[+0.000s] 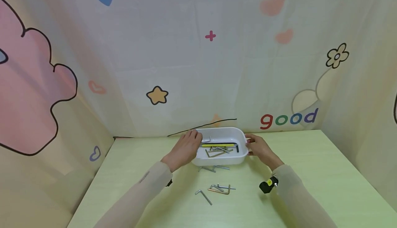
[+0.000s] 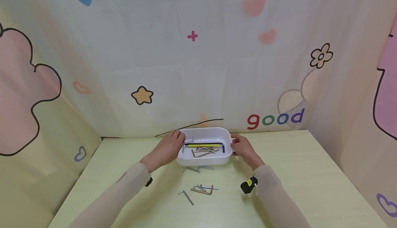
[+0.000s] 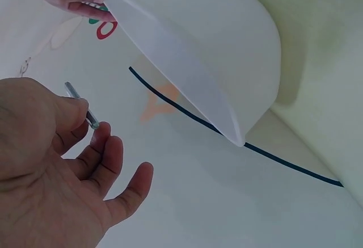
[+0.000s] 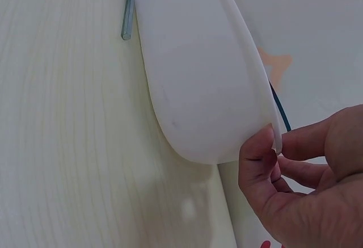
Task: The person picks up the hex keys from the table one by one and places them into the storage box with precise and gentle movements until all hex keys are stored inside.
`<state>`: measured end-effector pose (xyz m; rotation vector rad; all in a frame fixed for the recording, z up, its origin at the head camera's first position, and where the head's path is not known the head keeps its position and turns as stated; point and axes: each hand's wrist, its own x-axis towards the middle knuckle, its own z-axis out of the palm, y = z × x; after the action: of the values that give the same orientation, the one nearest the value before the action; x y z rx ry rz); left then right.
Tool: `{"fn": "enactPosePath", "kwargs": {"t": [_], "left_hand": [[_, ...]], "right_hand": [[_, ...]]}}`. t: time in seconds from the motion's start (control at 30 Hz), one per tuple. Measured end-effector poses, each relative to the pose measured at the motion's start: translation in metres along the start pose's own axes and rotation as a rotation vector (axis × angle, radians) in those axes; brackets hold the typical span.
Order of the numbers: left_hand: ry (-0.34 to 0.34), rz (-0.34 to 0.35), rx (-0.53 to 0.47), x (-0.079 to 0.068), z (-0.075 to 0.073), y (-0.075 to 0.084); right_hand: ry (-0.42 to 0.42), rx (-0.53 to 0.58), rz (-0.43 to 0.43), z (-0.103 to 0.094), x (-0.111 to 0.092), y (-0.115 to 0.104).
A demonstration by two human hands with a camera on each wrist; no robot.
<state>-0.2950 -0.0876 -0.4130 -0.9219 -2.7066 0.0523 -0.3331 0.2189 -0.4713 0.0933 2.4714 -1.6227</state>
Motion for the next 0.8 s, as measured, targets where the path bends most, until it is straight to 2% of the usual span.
{"fn": "enactPosePath", "kwargs": {"t": [0.3, 0.8], "left_hand": [[-0.042, -0.017, -0.033, 0.023, -0.001, -0.001], [-0.200, -0.042, -0.132, 0.060, 0.009, -0.006]], "right_hand": [[-0.006, 0.004, 0.005, -0.001, 0.001, 0.002], [-0.004, 0.020, 0.017, -0.003, 0.003, 0.003]]}}
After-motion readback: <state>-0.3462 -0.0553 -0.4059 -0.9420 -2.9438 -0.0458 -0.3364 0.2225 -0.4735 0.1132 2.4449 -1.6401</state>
